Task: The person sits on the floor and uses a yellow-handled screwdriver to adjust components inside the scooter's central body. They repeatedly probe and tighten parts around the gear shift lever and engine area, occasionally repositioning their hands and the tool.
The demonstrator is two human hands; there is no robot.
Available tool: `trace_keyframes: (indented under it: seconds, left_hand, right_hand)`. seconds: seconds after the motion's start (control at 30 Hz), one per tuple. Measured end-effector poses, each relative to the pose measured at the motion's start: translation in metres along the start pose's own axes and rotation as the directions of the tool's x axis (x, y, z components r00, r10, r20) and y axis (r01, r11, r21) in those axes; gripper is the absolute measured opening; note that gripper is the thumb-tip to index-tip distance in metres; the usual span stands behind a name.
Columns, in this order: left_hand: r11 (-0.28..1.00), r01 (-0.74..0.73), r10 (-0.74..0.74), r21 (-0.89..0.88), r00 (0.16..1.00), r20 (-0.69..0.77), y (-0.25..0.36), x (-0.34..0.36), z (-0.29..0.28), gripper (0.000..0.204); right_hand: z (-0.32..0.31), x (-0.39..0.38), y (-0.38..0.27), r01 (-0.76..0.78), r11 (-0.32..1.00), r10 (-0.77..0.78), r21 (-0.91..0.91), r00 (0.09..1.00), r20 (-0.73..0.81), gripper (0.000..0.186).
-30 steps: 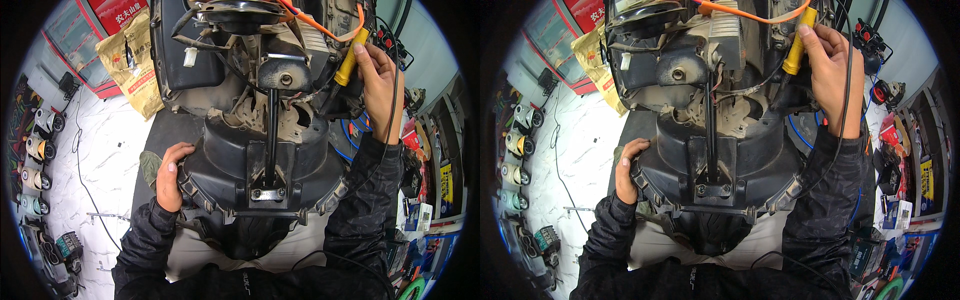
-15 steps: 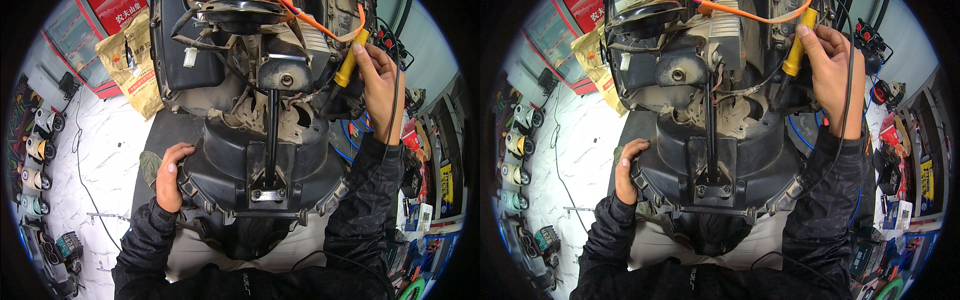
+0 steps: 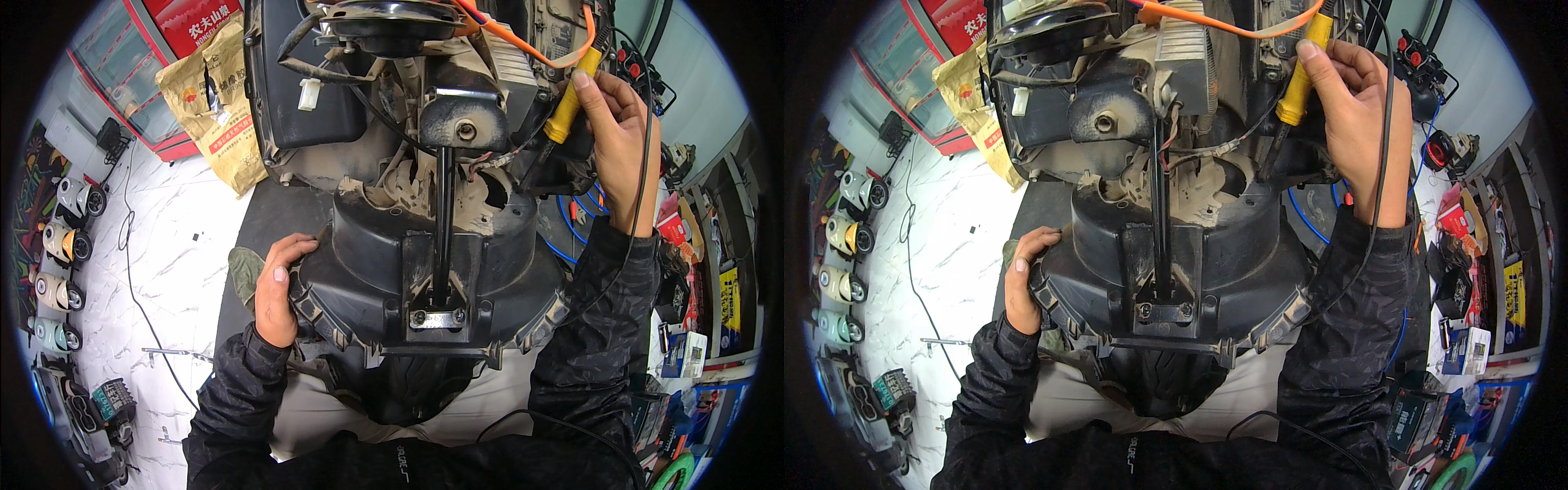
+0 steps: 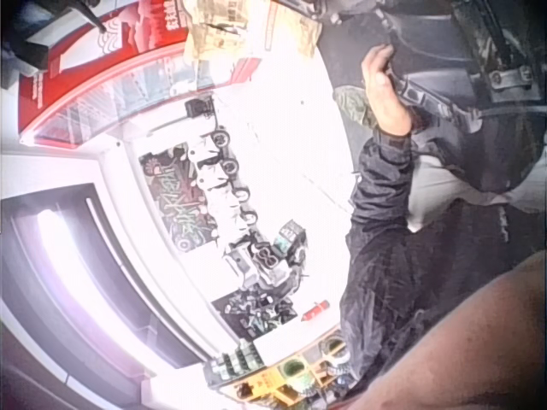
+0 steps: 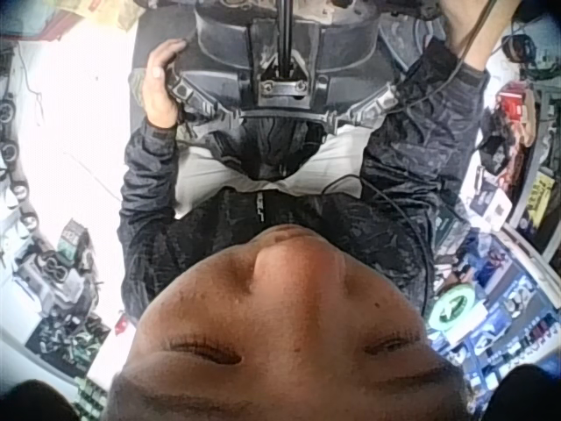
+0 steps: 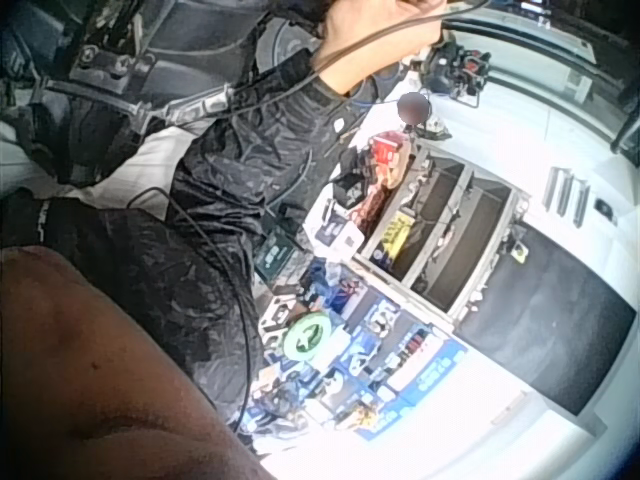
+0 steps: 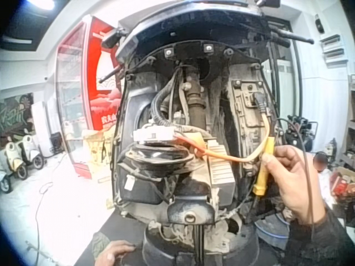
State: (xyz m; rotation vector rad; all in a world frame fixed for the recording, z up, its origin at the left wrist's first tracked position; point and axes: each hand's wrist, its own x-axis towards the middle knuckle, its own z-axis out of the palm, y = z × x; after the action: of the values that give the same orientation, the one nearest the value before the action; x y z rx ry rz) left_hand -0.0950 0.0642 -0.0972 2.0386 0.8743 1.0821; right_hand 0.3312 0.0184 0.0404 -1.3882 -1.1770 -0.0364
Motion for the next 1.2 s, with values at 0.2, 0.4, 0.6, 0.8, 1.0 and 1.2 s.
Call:
trace_keyframes:
  seconds: [0.2, 0.4, 0.6, 0.8, 1.0, 1.2]
  left_hand:
    - [1.0, 0.001, -0.001, 0.001, 1.0, -0.002, 0.0, 0.0, 0.0, 0.061]
    - [1.0, -0.012, 0.012, -0.002, 1.0, -0.003, 0.001, 0.001, 0.0, 0.06]
    - [1.0, -0.009, 0.009, -0.001, 1.0, 0.021, 0.004, 0.002, -0.006, 0.058]
    - [1.0, -0.01, 0.01, 0.011, 0.997, 0.08, 0.008, 0.005, -0.013, 0.053]
    - [1.0, 0.01, -0.011, 0.013, 0.992, 0.124, 0.007, 0.006, -0.018, 0.055]
    - [1.0, 0.019, -0.021, 0.019, 0.988, 0.151, 0.006, 0.008, -0.021, 0.06]
  right_hand:
    - [0.0, -0.001, 0.002, 0.002, 1.0, -0.002, 0.013, 1.0, -0.012, 0.053]
    - [-0.001, 0.001, 0.01, -0.006, 0.999, 0.006, 0.047, 1.0, -0.019, 0.05]
    - [-0.006, -0.003, 0.009, -0.042, 0.998, 0.043, -0.048, 0.999, 0.017, 0.049]
    - [-0.006, -0.007, 0.018, -0.057, 0.998, 0.058, 0.015, 0.998, -0.019, 0.05]
    - [-0.021, -0.012, 0.025, 0.11, 0.976, -0.12, -0.188, 0.992, -0.041, 0.045]
    - [-0.021, -0.01, 0.018, 0.102, 0.99, -0.105, -0.096, 0.994, -0.023, 0.044]
